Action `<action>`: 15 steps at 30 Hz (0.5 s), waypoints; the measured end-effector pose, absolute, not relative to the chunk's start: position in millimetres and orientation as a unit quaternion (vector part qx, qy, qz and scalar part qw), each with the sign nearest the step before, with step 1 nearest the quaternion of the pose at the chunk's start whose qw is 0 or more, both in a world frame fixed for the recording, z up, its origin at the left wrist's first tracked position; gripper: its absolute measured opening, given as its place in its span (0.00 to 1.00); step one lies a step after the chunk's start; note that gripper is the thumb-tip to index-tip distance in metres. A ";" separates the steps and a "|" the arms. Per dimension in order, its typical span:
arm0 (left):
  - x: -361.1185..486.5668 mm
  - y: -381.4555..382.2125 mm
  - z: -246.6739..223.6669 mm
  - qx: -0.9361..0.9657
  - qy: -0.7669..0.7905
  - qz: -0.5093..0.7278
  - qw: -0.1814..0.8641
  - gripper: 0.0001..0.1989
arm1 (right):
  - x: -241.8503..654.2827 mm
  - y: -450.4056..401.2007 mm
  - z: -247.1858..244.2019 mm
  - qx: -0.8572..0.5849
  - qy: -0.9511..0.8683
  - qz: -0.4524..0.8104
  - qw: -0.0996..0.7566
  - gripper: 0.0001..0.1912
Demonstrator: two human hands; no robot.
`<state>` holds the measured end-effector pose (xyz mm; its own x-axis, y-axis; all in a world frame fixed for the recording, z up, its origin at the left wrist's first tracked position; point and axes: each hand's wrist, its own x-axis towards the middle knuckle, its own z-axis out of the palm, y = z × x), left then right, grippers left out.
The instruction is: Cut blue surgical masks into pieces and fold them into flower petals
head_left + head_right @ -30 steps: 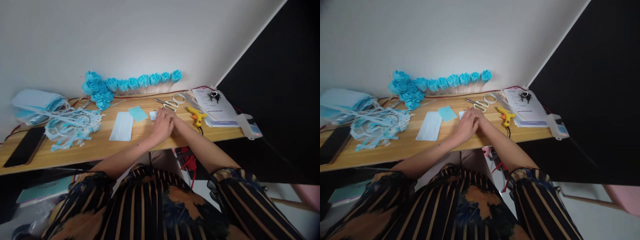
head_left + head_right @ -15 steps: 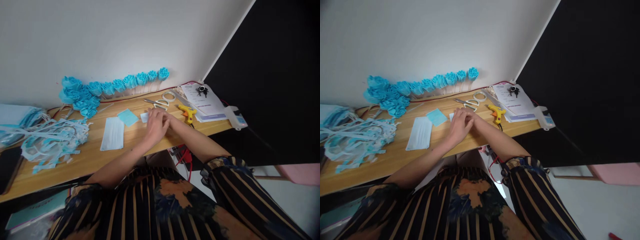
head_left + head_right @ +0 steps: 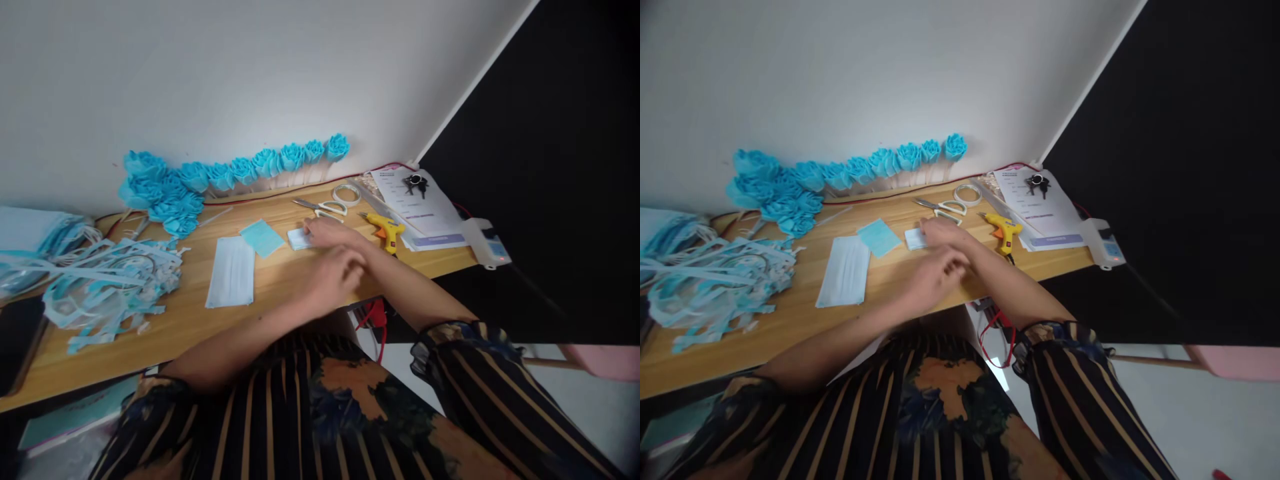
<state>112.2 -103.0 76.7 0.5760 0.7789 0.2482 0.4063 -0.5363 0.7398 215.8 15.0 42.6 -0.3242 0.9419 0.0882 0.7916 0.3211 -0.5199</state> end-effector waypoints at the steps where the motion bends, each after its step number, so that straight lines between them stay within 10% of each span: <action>1: 108.5 -114.2 78.6 0.849 0.296 0.246 0.361 0.08 | 217.7 19.1 46.3 -0.546 -0.800 0.203 0.146 0.06; 5: 73.0 -147.4 68.7 0.854 0.138 0.104 0.491 0.15 | 231.1 21.8 69.8 -0.513 -0.845 0.149 -0.023 0.15; 15: 15.5 -197.2 -93.7 0.651 0.451 0.167 0.587 0.20 | 173.8 10.0 86.4 -0.458 -0.881 0.079 0.085 0.17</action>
